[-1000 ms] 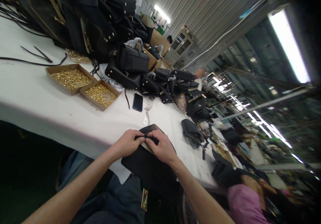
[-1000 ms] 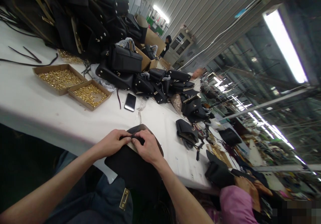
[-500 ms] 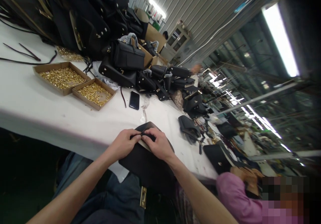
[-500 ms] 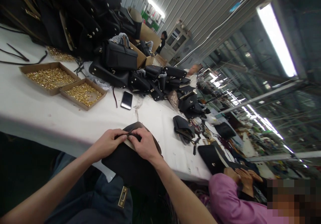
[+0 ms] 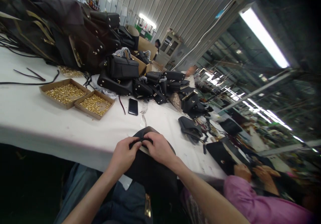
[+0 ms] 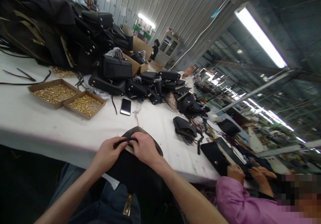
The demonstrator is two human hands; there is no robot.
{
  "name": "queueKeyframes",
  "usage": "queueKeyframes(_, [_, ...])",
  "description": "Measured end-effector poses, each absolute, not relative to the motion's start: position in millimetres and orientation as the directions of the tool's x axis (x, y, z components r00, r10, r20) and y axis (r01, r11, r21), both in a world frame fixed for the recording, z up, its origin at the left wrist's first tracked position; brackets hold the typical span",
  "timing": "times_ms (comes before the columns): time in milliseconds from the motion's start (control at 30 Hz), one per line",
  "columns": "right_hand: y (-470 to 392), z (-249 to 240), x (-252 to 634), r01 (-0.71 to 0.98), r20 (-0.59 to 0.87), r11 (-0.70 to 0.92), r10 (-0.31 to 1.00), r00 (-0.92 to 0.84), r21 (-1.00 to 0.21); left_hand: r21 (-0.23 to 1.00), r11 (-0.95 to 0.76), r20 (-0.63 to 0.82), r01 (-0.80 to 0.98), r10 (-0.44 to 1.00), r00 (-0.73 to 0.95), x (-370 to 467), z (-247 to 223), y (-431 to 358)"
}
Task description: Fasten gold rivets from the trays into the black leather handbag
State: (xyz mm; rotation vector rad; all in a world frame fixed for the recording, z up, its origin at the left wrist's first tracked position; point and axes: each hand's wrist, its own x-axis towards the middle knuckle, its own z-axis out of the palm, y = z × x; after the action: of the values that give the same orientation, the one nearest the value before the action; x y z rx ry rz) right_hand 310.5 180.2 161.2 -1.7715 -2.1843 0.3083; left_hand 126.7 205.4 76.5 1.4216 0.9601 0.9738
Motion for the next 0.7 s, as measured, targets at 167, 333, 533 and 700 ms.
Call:
queueKeyframes(167, [179,152,311,0.894,0.199,0.215,0.969,-0.146,-0.392,0.996,-0.093,0.085,0.012,0.954,0.289,132,83,196])
queueKeyframes(333, [183,147,307,0.930,0.276,0.254,0.944,-0.178,-0.267,0.996,-0.084,0.088,-0.024,0.963,0.254,140,82,189])
queueKeyframes(533, [183,146,313,0.910,0.301,0.406,0.881,-0.366,-0.080,0.976,0.009,0.038,-0.217,0.977,0.209,152,75,177])
queueKeyframes(700, [179,158,330,0.861,0.271,0.472,0.868,-0.417,-0.190,0.990,-0.020,0.042,-0.141,0.987,0.157,160,67,170])
